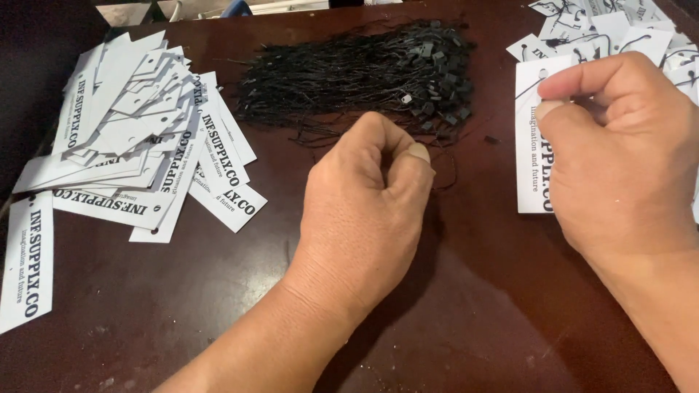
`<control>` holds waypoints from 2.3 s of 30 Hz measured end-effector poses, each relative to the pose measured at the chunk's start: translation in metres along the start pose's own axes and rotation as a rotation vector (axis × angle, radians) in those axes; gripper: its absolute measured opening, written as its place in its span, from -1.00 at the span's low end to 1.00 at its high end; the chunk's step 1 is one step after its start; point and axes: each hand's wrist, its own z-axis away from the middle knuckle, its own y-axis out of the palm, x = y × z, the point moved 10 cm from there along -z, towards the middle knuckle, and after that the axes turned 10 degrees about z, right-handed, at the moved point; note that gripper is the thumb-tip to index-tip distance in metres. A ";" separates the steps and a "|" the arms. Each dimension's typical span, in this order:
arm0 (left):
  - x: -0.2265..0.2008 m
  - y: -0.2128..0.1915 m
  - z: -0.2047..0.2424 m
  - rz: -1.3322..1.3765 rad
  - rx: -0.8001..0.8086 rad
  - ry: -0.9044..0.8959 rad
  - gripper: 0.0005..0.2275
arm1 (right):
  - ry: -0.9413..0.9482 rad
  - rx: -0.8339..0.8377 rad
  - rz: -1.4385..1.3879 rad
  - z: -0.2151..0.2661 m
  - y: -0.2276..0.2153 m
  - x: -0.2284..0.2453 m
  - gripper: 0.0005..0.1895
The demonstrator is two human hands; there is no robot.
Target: Attaching plastic string fasteners to paper clothing tags by threading them through pre-punched holes.
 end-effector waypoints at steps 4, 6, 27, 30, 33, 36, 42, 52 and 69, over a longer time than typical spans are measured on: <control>0.006 -0.002 0.001 0.018 -0.024 -0.065 -0.84 | 0.150 0.032 -0.062 0.003 0.002 -0.004 -0.86; 0.003 0.003 0.001 0.002 0.013 -0.028 -0.82 | 0.169 0.036 -0.076 0.002 0.005 -0.010 -0.88; -0.007 0.074 -0.015 -0.198 0.258 0.091 -0.84 | 0.346 0.074 0.130 0.008 -0.027 -0.020 -0.83; -0.018 0.069 -0.010 -0.168 0.209 0.272 -0.84 | 0.261 0.109 0.160 0.010 -0.027 -0.015 -0.70; -0.009 0.067 -0.012 -0.137 0.257 0.125 -0.82 | 0.349 0.103 0.101 0.015 -0.027 -0.022 -0.73; -0.011 0.068 -0.010 -0.149 0.274 0.163 -0.84 | 0.366 0.038 0.136 0.015 -0.032 -0.031 -0.83; -0.016 0.069 -0.006 -0.175 0.285 0.231 -0.83 | 0.389 -0.026 0.172 0.012 -0.039 -0.032 -0.71; -0.030 0.086 0.021 -0.250 0.341 0.584 -0.89 | 0.246 -0.181 -0.233 -0.007 -0.042 -0.061 -0.78; -0.032 0.098 0.039 -0.533 0.181 0.886 -0.87 | -0.186 -0.088 0.609 -0.009 -0.050 -0.080 -0.49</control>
